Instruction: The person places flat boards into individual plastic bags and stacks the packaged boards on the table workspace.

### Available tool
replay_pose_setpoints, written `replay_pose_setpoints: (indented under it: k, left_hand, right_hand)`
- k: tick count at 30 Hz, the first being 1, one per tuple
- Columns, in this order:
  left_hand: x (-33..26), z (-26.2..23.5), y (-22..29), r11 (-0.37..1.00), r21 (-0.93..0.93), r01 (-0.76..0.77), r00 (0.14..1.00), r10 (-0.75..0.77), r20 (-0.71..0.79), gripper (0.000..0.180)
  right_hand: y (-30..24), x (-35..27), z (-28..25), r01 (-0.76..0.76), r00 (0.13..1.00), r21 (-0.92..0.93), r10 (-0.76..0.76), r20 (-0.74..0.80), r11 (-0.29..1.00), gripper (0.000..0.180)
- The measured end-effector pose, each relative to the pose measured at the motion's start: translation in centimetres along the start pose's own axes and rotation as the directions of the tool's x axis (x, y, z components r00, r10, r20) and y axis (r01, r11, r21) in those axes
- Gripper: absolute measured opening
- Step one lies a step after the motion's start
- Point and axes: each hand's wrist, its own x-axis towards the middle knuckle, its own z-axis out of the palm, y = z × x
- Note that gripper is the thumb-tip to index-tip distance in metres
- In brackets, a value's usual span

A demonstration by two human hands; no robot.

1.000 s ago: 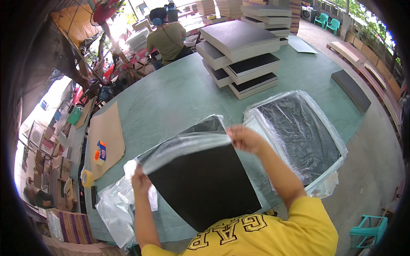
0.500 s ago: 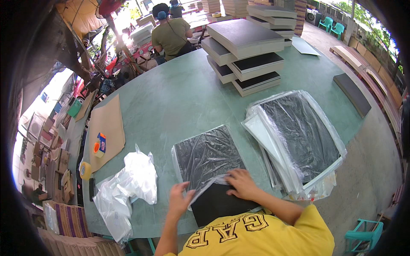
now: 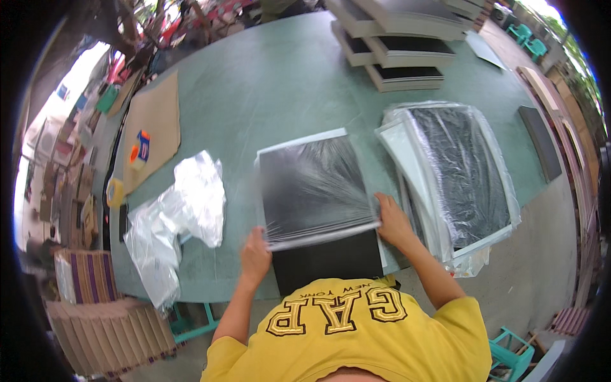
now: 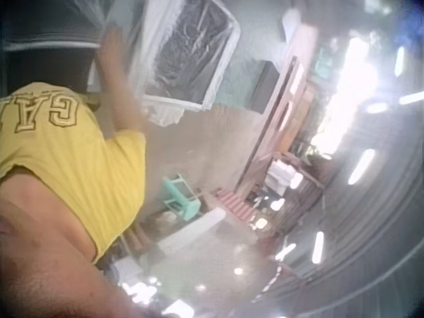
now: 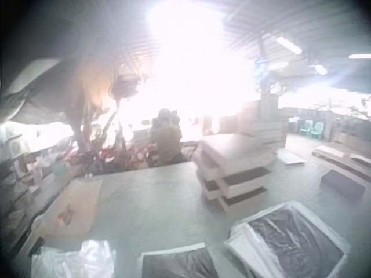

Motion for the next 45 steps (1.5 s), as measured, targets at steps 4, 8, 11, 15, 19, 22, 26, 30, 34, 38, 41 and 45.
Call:
replay_pose_setpoints:
  k: [4, 8, 11, 15, 19, 22, 26, 30, 34, 38, 41, 45]
  left_hand:
    - [-7.1, -0.3, 1.5, 0.986, -0.137, 0.096, 0.994, -0.087, 0.066, 0.033]
    - [-10.8, -0.1, 2.3, 0.95, -0.231, 0.212, 0.977, -0.196, 0.089, 0.028]
    - [-11.2, -1.3, 2.9, 0.871, -0.399, 0.287, 0.958, -0.266, 0.108, 0.024]
    - [-7.2, -6.6, 4.8, 0.814, -0.508, 0.282, 0.955, -0.286, 0.072, 0.021]
    - [-3.1, -10.4, 10.0, 0.694, -0.72, 0.01, 0.997, -0.059, -0.043, 0.024]
    - [-1.5, -10.5, 14.6, 0.585, -0.7, -0.409, 0.884, 0.444, -0.145, 0.032]
    - [-1.0, -9.7, 16.1, 0.549, -0.637, -0.541, 0.667, 0.741, 0.072, 0.04]
    - [-1.2, -6.7, 12.4, 0.697, -0.643, -0.316, 0.848, 0.511, 0.137, 0.035]
    - [-1.1, -5.3, 11.0, 0.733, -0.679, -0.036, 0.934, 0.266, 0.237, 0.029]
    - [-0.3, -4.3, 11.7, 0.788, -0.613, -0.06, 0.907, 0.299, 0.296, 0.029]
    - [0.1, -4.2, 12.0, 0.795, -0.586, -0.158, 0.883, 0.379, 0.277, 0.026]
    - [2.5, -3.6, 9.1, 0.865, -0.344, -0.364, 0.899, 0.423, 0.114, 0.023]
  right_hand:
    - [-2.1, -5.4, -0.3, -0.226, 0.925, 0.077, 0.189, 0.329, 0.971, 0.054]
    - [-2.6, -9.2, -0.5, -0.298, 0.908, 0.149, 0.232, 0.349, 0.943, 0.051]
    - [-1.9, -10.6, -0.7, -0.077, 0.97, 0.052, 0.063, 0.234, 0.996, 0.054]
    - [-7.5, -7.4, -3.7, 0.184, 0.977, 0.022, -0.185, 0.109, 0.983, 0.069]
    - [-11.7, -2.4, -3.2, 0.42, 0.888, 0.079, -0.428, 0.17, 0.904, 0.073]
    - [-10.3, -0.8, -3.1, 0.453, 0.891, 0.052, -0.452, -0.04, 0.89, 0.065]
    - [-6.1, 1.0, -8.1, 0.113, 0.708, 0.231, 0.085, -0.701, 0.966, 0.039]
    - [2.0, -2.7, -13.4, 0.166, 0.463, 0.567, 0.444, -0.767, 0.806, 0.036]
    - [8.0, -7.7, -14.4, 0.097, 0.22, 0.72, 0.691, -0.689, 0.687, 0.04]
    - [8.8, -8.4, -13.0, 0.045, 0.01, 0.79, 0.791, -0.612, 0.611, 0.04]
    - [11.5, -7.9, -11.1, 0.101, -0.027, 0.811, 0.816, -0.577, 0.577, 0.041]
    - [11.0, -9.3, -11.5, 0.168, 0.147, 0.812, 0.801, -0.581, 0.559, 0.039]
